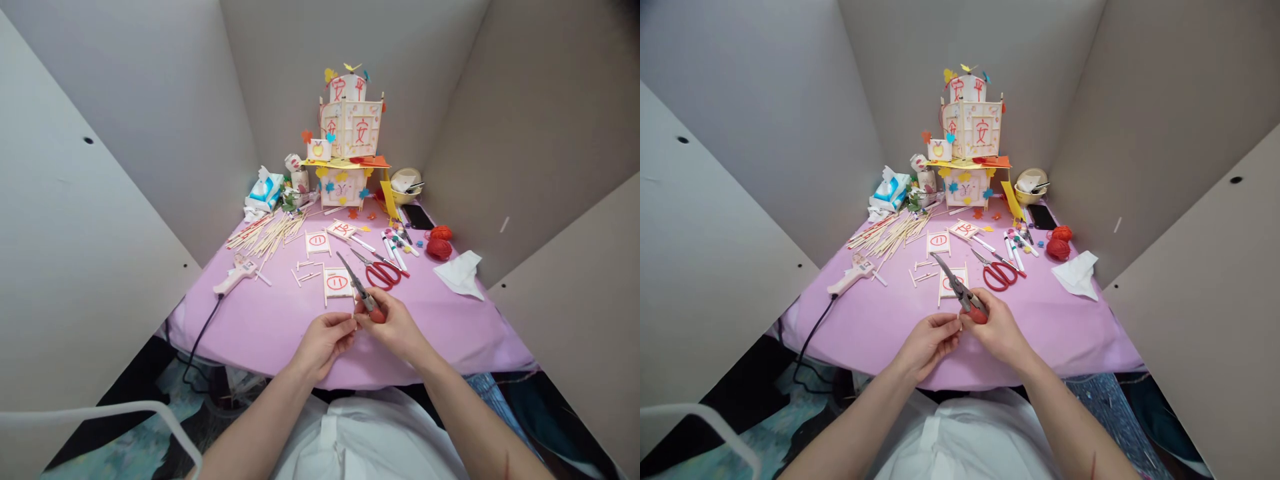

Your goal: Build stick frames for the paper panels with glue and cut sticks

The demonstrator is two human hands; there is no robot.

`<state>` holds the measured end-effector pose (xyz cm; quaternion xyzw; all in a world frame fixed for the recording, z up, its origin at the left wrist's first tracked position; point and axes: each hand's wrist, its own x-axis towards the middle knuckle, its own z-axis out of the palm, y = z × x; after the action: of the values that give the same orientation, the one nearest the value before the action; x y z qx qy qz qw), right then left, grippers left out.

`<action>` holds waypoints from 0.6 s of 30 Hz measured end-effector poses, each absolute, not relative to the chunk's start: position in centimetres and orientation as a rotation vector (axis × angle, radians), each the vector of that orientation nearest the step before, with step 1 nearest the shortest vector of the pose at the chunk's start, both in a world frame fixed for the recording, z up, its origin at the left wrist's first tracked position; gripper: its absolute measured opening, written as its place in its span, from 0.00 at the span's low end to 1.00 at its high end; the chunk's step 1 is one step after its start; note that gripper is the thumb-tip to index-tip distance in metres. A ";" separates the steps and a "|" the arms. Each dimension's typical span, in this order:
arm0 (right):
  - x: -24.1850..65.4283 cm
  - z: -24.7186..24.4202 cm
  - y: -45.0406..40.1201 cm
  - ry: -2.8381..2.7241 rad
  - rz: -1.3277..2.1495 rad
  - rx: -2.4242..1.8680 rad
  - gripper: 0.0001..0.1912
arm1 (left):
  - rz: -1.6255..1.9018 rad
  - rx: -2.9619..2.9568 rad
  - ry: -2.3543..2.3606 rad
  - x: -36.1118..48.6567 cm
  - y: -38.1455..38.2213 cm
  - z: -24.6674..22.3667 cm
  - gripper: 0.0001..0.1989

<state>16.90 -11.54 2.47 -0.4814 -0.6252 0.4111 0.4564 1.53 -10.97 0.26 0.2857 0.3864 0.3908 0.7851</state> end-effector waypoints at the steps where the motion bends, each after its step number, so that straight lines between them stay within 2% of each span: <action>1: 16.9 2.5 -11.5 -1.558 0.998 -1.202 0.12 | 0.836 0.667 0.836 1.5 -10.9 0.2 0.14; 8: 17.2 2.0 -11.9 -1.635 1.002 -1.226 0.14 | 0.881 1.534 1.043 0.5 -10.4 -0.1 0.07; 12: 16.9 1.4 -12.4 -1.747 0.977 -1.279 0.16 | 0.816 1.927 1.119 0.2 -10.6 -1.0 0.10; 18: 16.7 1.0 -12.3 -1.871 0.907 -1.358 0.16 | 0.666 2.098 1.220 0.3 -10.7 -1.4 0.12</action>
<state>16.68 -12.27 0.99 -0.5176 -0.7130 0.3456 0.3230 0.31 -10.70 -1.42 0.7933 0.4613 0.2517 0.3075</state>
